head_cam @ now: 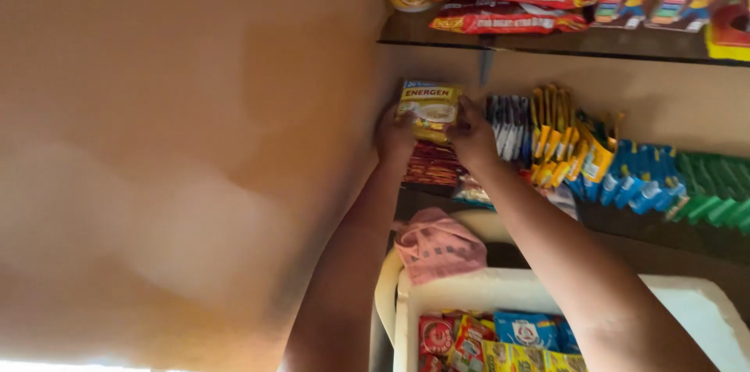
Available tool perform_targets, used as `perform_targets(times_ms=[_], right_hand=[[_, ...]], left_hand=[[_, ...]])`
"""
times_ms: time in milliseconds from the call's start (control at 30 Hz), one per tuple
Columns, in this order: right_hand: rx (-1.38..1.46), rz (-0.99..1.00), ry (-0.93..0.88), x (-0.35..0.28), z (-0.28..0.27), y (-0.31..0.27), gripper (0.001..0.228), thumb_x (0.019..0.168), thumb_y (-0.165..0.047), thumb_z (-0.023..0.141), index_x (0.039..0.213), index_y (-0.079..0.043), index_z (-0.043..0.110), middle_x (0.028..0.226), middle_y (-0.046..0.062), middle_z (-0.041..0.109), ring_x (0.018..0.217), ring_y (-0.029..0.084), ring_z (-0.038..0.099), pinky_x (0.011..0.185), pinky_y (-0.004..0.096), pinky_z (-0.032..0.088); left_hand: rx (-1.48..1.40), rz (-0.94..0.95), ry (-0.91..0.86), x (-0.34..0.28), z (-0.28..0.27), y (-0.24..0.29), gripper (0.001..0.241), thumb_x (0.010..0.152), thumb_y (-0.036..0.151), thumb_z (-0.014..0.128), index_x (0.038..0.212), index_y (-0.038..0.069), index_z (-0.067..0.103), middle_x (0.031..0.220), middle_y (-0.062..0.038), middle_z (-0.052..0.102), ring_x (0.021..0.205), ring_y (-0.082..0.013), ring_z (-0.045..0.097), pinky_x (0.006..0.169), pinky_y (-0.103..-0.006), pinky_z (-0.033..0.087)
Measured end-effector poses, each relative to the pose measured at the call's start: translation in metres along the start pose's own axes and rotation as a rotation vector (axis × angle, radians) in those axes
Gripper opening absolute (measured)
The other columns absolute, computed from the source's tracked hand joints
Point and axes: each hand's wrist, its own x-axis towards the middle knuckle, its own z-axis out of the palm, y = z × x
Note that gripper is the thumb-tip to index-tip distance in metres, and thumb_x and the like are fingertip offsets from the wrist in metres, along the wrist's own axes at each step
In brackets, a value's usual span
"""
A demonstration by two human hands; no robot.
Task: Transferring various snack and beverage packets from a foam container to grocery shelves.
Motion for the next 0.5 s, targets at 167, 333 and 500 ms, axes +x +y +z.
perform_targets(times_ms=[167, 333, 500], right_hand=[[-0.291, -0.019, 0.118, 0.018, -0.002, 0.046, 0.051, 0.093, -0.002, 0.069, 0.143, -0.002, 0.057, 0.125, 0.015, 0.071, 0.111, 0.018, 0.065, 0.095, 0.028, 0.049], [-0.414, 0.113, 0.177, 0.018, 0.004, 0.023, 0.044, 0.093, -0.008, 0.07, 0.137, -0.005, 0.065, 0.122, 0.016, 0.073, 0.109, 0.02, 0.068, 0.095, 0.032, 0.052], [-0.339, 0.213, 0.079, 0.025, 0.011, 0.001, 0.046, 0.095, -0.009, 0.071, 0.14, -0.006, 0.063, 0.12, 0.017, 0.074, 0.101, 0.023, 0.071, 0.086, 0.035, 0.058]], left_hand=[[0.633, 0.52, 0.187, 0.04, 0.014, -0.046, 0.06, 0.085, 0.016, 0.07, 0.14, 0.003, 0.052, 0.122, -0.025, 0.067, 0.106, -0.0413, 0.066, 0.09, -0.052, 0.056], [0.944, 0.383, 0.016, 0.016, 0.004, 0.006, 0.05, 0.094, 0.021, 0.065, 0.142, 0.012, 0.055, 0.125, -0.019, 0.066, 0.108, -0.0395, 0.068, 0.089, -0.053, 0.055], [1.108, 0.572, 0.073, -0.025, -0.007, 0.046, 0.04, 0.088, 0.013, 0.061, 0.127, 0.019, 0.067, 0.143, -0.024, 0.054, 0.087, -0.0394, 0.07, 0.068, -0.0459, 0.06]])
